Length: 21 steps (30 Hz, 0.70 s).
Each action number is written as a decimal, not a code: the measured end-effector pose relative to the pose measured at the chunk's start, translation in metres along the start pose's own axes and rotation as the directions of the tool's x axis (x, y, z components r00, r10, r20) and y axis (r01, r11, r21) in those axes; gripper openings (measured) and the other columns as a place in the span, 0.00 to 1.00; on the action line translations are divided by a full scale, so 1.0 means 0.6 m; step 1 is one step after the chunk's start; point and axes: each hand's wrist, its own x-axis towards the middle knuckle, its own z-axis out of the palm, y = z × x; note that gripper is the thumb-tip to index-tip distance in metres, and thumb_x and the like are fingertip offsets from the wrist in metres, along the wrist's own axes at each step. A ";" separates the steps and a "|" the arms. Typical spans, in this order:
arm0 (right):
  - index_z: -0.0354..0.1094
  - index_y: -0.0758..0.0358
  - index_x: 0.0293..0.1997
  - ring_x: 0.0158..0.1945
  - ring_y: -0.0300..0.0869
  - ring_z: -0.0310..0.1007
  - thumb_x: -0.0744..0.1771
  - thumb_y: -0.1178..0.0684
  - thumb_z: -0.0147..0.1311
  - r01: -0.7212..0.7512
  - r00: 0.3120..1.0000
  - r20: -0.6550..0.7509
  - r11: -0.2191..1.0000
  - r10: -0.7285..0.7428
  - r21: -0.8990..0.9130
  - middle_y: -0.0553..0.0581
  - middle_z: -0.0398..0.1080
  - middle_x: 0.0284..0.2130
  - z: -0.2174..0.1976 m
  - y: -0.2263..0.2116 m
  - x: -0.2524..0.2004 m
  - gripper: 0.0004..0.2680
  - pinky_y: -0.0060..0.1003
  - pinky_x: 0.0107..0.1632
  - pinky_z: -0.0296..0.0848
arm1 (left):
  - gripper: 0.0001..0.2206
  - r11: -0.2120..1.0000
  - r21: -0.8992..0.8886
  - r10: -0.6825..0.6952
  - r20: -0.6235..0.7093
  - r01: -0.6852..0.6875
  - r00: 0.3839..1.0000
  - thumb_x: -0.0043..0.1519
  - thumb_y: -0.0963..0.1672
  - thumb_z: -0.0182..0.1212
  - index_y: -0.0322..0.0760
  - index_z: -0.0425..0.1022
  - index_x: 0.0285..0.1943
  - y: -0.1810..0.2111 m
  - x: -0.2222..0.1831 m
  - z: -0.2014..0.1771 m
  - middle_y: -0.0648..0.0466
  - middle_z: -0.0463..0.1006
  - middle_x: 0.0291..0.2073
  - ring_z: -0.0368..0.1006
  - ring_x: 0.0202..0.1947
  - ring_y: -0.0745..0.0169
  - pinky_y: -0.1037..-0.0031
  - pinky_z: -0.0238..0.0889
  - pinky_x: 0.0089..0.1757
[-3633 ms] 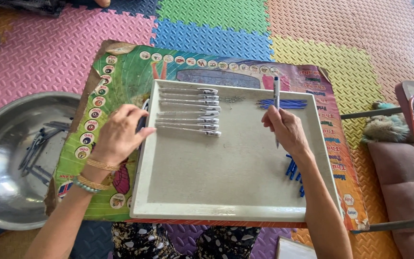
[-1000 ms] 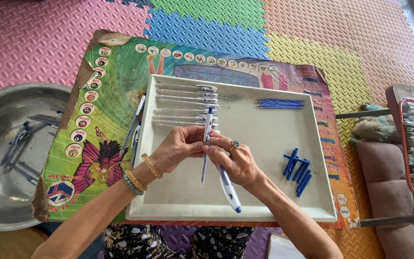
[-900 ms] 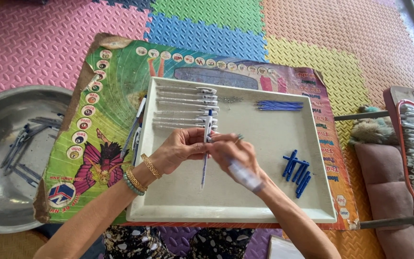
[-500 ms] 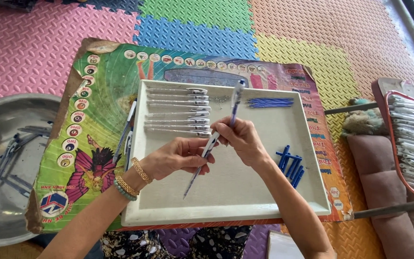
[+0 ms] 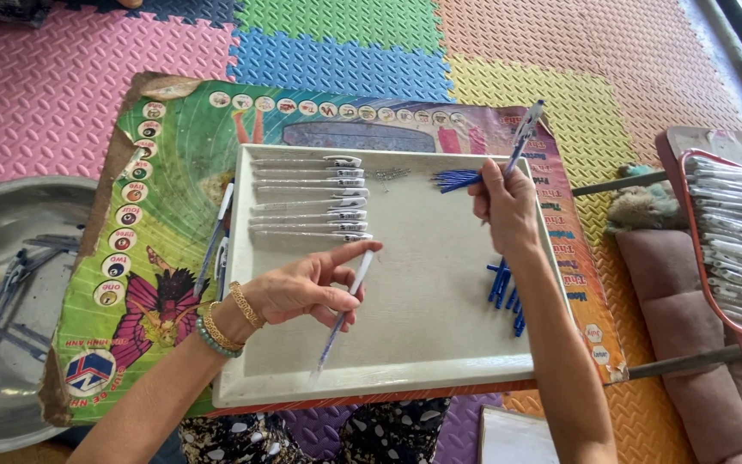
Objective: The person assembles pens by inserting ink cartridges and small springs into pen barrels, then securing them with pen caps.
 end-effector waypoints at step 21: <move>0.71 0.75 0.61 0.38 0.51 0.85 0.74 0.42 0.49 -0.316 0.837 0.399 0.926 0.375 -0.207 0.69 0.82 0.40 -0.013 -0.078 -0.119 0.20 0.50 0.40 0.87 | 0.12 -0.179 0.966 0.247 -0.138 0.185 0.959 0.70 0.43 0.66 0.51 0.83 0.62 0.061 0.074 0.060 0.57 0.86 0.44 0.85 0.37 0.63 0.72 0.81 0.38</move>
